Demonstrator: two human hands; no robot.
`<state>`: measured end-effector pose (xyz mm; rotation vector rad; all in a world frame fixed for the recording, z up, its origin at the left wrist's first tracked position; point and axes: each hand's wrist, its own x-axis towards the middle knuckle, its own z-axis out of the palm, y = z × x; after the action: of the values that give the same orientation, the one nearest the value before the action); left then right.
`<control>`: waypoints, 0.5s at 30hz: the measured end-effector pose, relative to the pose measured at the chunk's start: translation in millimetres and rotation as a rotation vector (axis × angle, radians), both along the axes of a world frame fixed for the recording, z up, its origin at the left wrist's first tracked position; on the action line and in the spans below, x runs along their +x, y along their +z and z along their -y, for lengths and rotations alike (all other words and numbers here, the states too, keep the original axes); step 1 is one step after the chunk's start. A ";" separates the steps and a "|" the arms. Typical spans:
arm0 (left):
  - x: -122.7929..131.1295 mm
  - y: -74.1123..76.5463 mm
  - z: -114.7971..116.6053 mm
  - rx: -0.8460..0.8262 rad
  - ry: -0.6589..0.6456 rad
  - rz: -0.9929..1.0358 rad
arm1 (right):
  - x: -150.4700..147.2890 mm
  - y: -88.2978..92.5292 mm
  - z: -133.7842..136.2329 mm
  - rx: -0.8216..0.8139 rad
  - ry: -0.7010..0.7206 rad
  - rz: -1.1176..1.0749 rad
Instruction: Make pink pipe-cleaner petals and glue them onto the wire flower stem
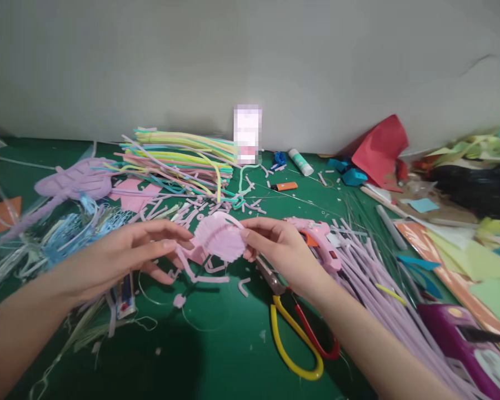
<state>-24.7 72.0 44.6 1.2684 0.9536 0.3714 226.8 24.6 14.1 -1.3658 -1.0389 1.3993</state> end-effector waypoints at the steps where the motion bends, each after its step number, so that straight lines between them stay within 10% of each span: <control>1: 2.4 -0.9 -0.2 0.007 -0.024 0.005 | -2.2 1.2 -0.2 -0.002 0.012 0.000; 9: 9.7 -15.3 -1.6 0.023 0.095 0.044 | -14.2 5.2 9.2 -0.120 -0.027 -0.020; 15: -3.2 -20.0 7.5 0.024 0.279 0.090 | -10.3 2.0 34.5 0.084 -0.052 0.729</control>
<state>-27.9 64.5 24.6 1.1322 1.0535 0.6543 216.4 -9.9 16.2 -1.8765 -1.4833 0.8005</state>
